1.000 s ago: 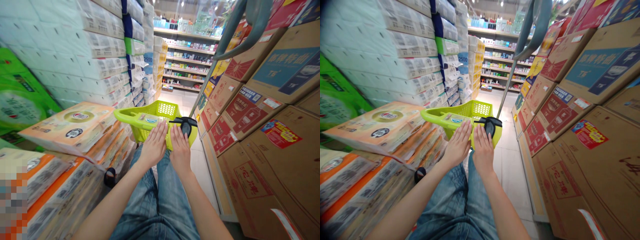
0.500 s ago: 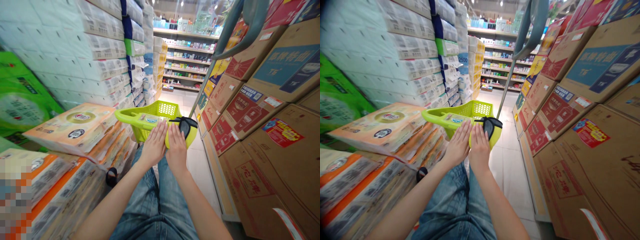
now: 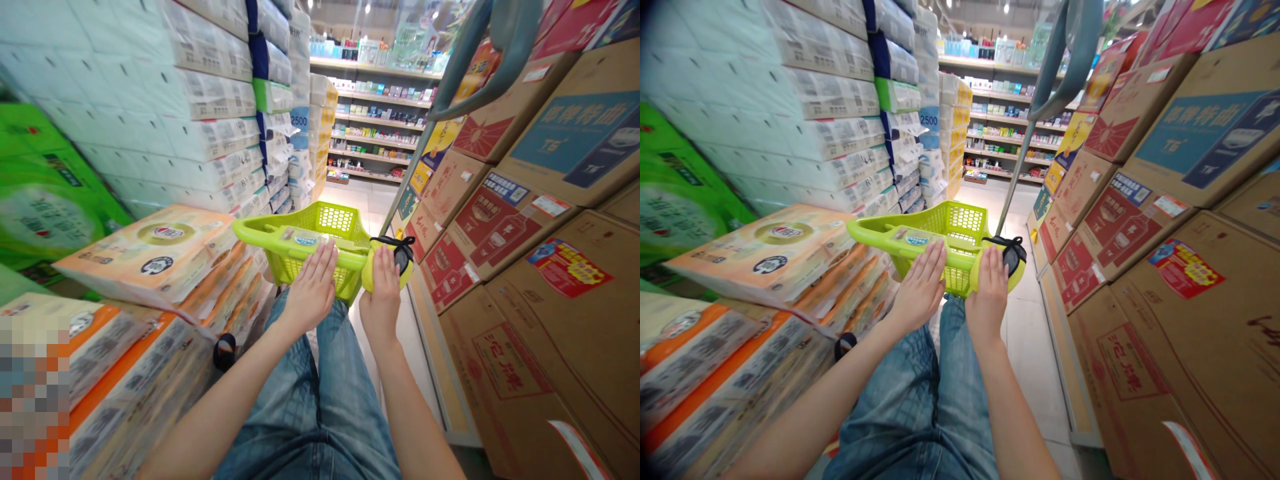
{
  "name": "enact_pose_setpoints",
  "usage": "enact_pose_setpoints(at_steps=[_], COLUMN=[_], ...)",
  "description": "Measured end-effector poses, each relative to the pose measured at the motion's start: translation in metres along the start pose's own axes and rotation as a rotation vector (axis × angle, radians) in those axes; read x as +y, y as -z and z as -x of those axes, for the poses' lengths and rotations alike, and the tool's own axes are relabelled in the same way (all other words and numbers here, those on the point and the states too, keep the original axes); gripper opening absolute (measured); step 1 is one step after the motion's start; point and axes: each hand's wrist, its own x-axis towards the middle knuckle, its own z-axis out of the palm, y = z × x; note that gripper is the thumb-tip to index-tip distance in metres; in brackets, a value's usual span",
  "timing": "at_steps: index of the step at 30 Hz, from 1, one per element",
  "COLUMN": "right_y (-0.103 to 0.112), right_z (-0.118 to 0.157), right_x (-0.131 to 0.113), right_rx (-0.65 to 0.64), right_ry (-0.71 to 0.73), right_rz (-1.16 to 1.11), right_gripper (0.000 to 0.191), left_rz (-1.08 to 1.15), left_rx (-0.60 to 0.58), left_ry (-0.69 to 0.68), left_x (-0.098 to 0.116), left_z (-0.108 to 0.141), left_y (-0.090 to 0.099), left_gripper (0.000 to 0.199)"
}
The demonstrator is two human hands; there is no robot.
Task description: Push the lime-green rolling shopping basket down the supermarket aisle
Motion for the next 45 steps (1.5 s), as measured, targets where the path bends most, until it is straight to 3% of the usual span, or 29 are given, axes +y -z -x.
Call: enact_pose_setpoints(at_steps=[4,8,13,16,20,22,26,31,35,40,45], right_y=[-0.005,0.003,0.013,0.007,-0.004,-0.005,0.004,0.009,-0.001,-0.009,-0.003], right_z=[0.006,0.011,0.003,-0.004,-0.003,0.001,0.006,0.004,0.005,0.017,0.016], right_x=[-0.022,-0.014,0.012,0.000,-0.033,-0.038,-0.018,0.005,-0.009,-0.035,-0.026], right_rx=[-0.068,-0.163,-0.086,-0.056,-0.121,-0.148,-0.132,-0.037,0.001,-0.091,-0.087], right_ry=[0.093,0.228,0.090,0.025,0.139,0.215,0.244,0.080,0.043,0.173,0.219], right_rz=[0.018,0.027,0.016,0.030,0.043,0.039,0.038,0.002,-0.007,0.023,0.033], right_gripper=[0.080,0.081,0.083,0.082,0.080,0.080,0.086,0.089,0.087,0.079,0.082], left_rz=[0.006,0.013,0.002,-0.006,-0.012,-0.020,-0.029,-0.010,-0.003,0.016,0.028], left_rx=[-0.012,-0.006,-0.010,-0.004,-0.008,-0.022,-0.042,-0.084,-0.139,-0.204,-0.254], left_ry=[-0.023,-0.025,-0.021,-0.014,-0.026,-0.041,-0.048,-0.105,-0.180,-0.224,-0.289], left_x=[-0.004,-0.004,0.000,0.000,-0.003,-0.004,-0.005,-0.012,-0.022,-0.029,-0.033], left_z=[0.001,0.000,-0.001,-0.001,0.000,0.001,0.000,-0.002,-0.003,-0.006,-0.011], left_y=[0.003,0.003,0.002,0.001,0.004,0.006,0.011,0.017,0.025,0.034,0.042], left_gripper=[0.074,0.074,0.073,0.073,0.073,0.072,0.071,0.070,0.071,0.072,0.074])
